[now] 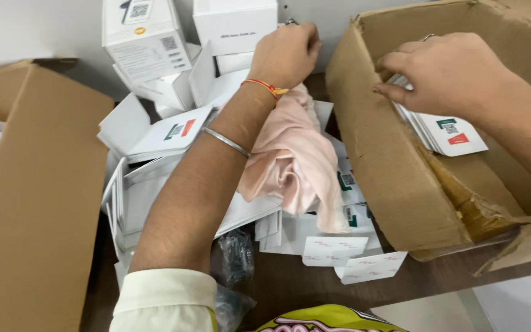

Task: The person sorts various paper cards and envelopes by hand, moving stacks between a tabletop and cardboard boxes. They also handle a pink cloth, placing it on top of the sorted items.

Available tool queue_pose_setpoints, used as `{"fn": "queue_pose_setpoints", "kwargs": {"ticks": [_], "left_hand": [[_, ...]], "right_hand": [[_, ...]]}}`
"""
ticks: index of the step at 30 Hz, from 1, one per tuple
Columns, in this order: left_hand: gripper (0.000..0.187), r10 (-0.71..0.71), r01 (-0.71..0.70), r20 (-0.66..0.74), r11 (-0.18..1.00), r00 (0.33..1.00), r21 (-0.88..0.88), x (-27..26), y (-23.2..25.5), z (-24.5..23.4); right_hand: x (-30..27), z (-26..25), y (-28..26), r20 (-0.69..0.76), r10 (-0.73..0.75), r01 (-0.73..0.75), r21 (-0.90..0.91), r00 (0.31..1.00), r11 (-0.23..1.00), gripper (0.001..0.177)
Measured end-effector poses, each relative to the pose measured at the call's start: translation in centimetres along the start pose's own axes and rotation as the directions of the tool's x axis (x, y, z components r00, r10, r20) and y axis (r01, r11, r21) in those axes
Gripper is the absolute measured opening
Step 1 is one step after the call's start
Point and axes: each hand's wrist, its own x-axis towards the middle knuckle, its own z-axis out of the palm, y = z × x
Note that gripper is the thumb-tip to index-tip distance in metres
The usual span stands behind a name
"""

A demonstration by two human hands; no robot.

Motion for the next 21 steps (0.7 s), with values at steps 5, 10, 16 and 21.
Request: {"fn": "queue_pose_setpoints", "kwargs": {"ticks": [5,10,16,21], "left_hand": [[0.011,-0.147,0.151,-0.046,0.984,0.988,0.098,-5.8,-7.2,-5.6],[0.012,-0.256,0.264,-0.065,0.943,0.964,0.202,-11.9,-11.8,-7.7],[0.037,-0.072,0.114,-0.17,0.961,0.983,0.251,-14.9,-12.6,-6.3],[0.06,-0.184,0.225,-0.335,0.97,0.924,0.088,-13.7,-13.5,-4.9]], "right_hand": [[4.7,-4.2,-9.7,-0.075,-0.226,0.236,0.192,0.971,0.953,0.04],[9.2,-4.6,-18.0,-0.121,-0.304,0.327,0.297,0.945,0.897,0.089],[12.0,0.3,-23.7,0.491,-0.085,-0.048,0.252,0.867,0.966,0.114],[10.8,4.3,-24.6,0.278,-0.041,-0.049,0.308,0.96,0.95,0.107]]}}
